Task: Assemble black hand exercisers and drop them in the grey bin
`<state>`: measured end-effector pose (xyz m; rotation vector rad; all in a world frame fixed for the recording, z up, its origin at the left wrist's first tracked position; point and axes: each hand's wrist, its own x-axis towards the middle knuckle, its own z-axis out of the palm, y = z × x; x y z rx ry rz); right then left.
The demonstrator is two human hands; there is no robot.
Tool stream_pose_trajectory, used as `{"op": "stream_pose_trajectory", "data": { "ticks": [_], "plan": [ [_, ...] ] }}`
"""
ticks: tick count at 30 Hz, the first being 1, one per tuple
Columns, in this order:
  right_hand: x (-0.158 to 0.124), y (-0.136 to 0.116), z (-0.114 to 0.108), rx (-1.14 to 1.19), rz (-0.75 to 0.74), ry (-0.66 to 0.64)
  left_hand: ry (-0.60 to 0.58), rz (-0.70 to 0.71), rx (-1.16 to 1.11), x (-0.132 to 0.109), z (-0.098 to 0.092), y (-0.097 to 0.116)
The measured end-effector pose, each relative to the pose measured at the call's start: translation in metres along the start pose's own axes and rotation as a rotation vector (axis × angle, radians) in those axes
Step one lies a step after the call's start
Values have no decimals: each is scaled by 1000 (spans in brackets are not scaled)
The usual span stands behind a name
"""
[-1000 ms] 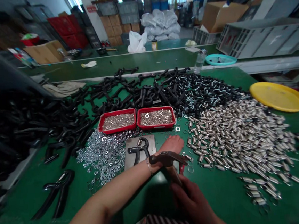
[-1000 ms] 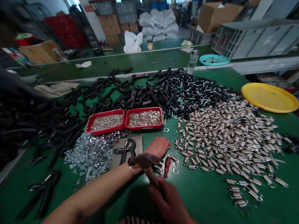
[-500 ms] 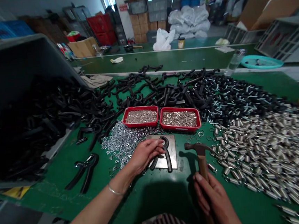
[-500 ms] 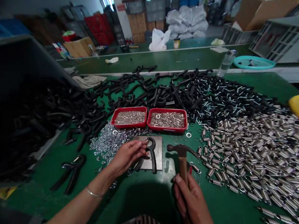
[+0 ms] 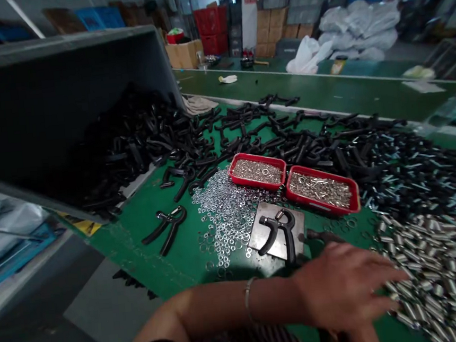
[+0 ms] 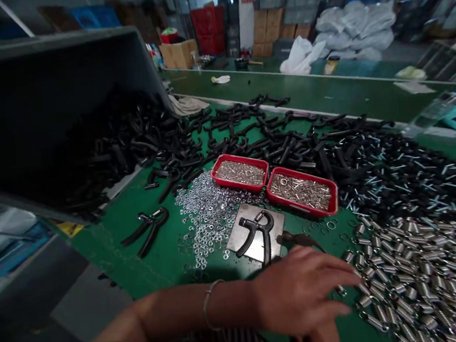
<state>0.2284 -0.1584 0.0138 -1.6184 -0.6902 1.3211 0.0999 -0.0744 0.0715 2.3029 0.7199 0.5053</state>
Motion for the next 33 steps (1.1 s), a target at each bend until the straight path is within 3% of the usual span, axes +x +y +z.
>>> {"op": "stream_pose_trajectory", "data": {
  "ticks": [2,4,7,9,12,15,18,20,22,25,33],
  "plan": [
    [-2,3,-1,27,13,4,7,17,-61,-27,-6,-17],
    [-2,6,0,119,46,-11,80,-92,-123,-65,-19,-47],
    [0,10,6,206,103,-52,314,-343,-16,-122,-51,-94],
    [2,10,11,189,111,-69,458,-439,101,-138,-79,-118],
    [4,8,17,154,100,-84,451,-350,277,-109,-123,-145],
    [3,8,18,138,82,-95,360,-251,441,-38,-155,-174],
    [3,12,14,143,76,-65,245,-350,638,31,-171,-202],
    [4,14,12,165,89,-47,213,-377,671,60,-172,-213],
    [4,15,11,187,93,-52,204,-373,672,71,-168,-219],
    [5,14,13,180,71,-79,228,-363,673,67,-161,-223],
    [10,13,16,66,100,-100,428,-420,542,56,-165,-229]
  ]
}}
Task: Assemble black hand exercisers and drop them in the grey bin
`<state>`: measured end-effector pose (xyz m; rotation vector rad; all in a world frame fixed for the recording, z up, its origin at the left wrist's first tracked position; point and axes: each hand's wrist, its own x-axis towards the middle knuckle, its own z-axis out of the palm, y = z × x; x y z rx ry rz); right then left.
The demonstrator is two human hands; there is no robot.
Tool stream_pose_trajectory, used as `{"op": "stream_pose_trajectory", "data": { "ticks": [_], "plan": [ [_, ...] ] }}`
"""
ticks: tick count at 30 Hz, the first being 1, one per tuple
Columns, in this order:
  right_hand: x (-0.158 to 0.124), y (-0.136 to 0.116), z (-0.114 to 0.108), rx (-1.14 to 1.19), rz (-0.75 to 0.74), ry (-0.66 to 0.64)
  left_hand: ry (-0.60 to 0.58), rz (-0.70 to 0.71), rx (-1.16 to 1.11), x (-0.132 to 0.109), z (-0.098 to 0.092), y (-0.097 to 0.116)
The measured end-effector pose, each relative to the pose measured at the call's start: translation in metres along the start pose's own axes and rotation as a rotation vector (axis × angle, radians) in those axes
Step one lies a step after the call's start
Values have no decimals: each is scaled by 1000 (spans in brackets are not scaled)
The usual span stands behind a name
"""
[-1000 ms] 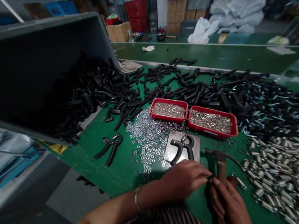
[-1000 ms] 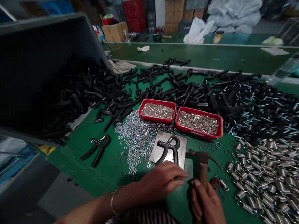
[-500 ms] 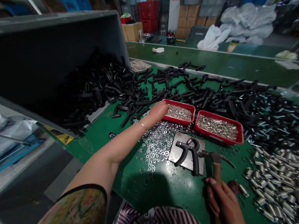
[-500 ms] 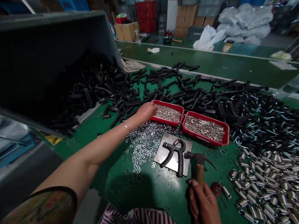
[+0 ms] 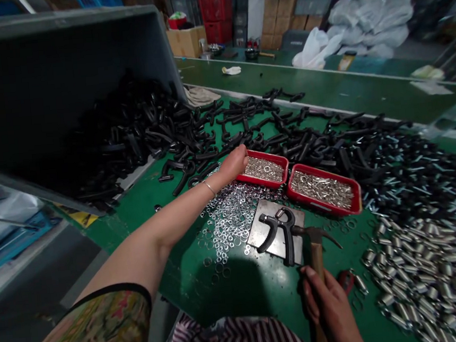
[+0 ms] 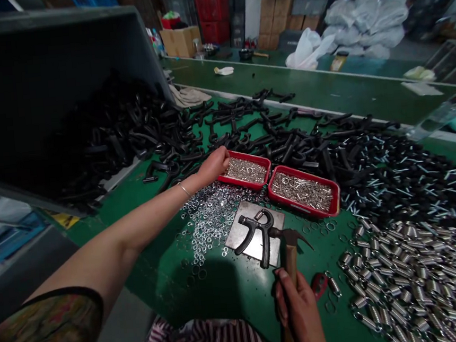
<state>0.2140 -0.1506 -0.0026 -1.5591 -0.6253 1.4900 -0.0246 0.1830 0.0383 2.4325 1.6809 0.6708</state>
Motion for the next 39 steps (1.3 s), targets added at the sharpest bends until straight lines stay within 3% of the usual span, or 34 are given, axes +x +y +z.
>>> {"op": "stream_pose_trajectory", "data": {
  "ticks": [3,5,10,12,14,19,29,36,39],
  "plan": [
    [-1,-1,-1,25,-3,5,54,-1,-335,-8,-1,16],
    [-1,0,-2,42,-6,6,15,25,-541,-27,-1,36],
    [2,1,-2,44,-7,-5,-334,61,-809,-94,4,80],
    [3,1,-2,35,-13,-6,-369,56,-767,-108,9,88],
    [3,2,-2,36,-26,-16,-323,86,-672,-111,14,92],
    [4,1,-3,76,-67,-37,-259,226,-481,-98,30,101],
    [8,5,-7,113,-36,-43,-326,208,-321,-91,45,107],
    [6,9,-7,88,-29,-30,-162,543,78,-103,49,111],
    [1,0,-9,43,-49,-29,-118,579,96,-107,54,111]
  ]
}}
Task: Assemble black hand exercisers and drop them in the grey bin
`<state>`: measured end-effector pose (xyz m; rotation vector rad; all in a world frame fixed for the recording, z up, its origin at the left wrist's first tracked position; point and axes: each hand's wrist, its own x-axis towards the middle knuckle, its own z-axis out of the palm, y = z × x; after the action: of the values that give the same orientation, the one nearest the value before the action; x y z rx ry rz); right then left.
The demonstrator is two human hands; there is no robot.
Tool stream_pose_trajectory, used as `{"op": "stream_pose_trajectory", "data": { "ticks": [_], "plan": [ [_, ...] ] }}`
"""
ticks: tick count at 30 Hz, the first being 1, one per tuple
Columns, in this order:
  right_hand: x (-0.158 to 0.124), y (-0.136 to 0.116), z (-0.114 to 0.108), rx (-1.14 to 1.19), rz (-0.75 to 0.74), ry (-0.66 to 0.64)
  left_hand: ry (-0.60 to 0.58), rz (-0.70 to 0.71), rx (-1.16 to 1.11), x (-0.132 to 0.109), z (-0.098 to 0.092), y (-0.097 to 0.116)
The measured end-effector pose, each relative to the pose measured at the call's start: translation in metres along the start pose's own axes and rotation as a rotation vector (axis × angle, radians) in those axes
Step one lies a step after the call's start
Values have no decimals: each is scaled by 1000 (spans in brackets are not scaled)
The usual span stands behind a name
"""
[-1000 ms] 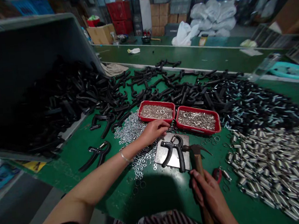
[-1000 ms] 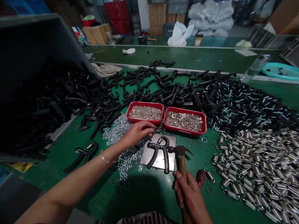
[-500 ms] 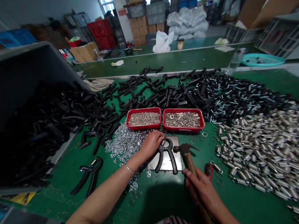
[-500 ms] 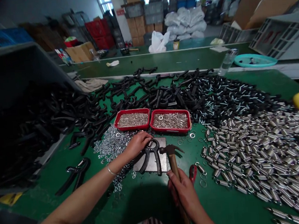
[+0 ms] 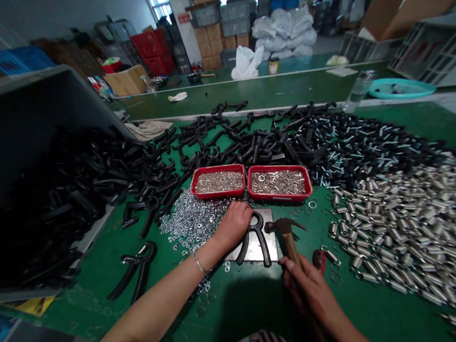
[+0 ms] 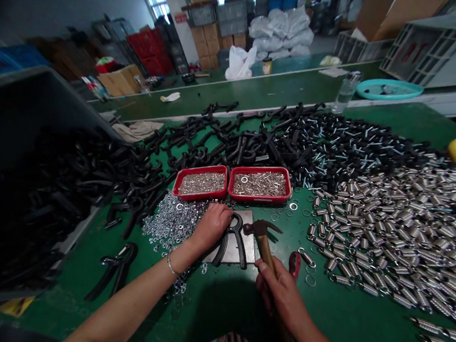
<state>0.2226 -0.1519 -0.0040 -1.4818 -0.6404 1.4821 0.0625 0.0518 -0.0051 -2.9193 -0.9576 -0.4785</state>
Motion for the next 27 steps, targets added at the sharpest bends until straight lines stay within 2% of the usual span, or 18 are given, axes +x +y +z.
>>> {"op": "stream_pose_trajectory", "data": {
  "ticks": [3,7,9,12,14,17,20,24,27],
  "plan": [
    [3,-22,-7,-133,-74,-65,32,-78,-117,-5,-1,1],
    [19,-69,-22,-553,-237,-127,146,-182,-204,-23,-19,10],
    [27,-92,-24,-765,-357,-124,139,-136,-207,-37,-27,17],
    [38,-116,-17,-948,-499,-105,93,-41,-182,-53,-33,27],
    [48,-122,-10,-1072,-527,-95,88,-34,-167,-57,-32,30],
    [66,-124,-5,-1239,-454,-156,75,-41,-152,-56,-29,30],
    [77,-126,-6,-1213,-441,-199,74,-41,-152,-51,-27,31],
    [78,-127,-7,-1259,-496,-132,52,-73,-206,-49,-34,30],
    [69,-125,-8,-1282,-460,-208,33,-154,-272,-54,-45,29]
  ]
}}
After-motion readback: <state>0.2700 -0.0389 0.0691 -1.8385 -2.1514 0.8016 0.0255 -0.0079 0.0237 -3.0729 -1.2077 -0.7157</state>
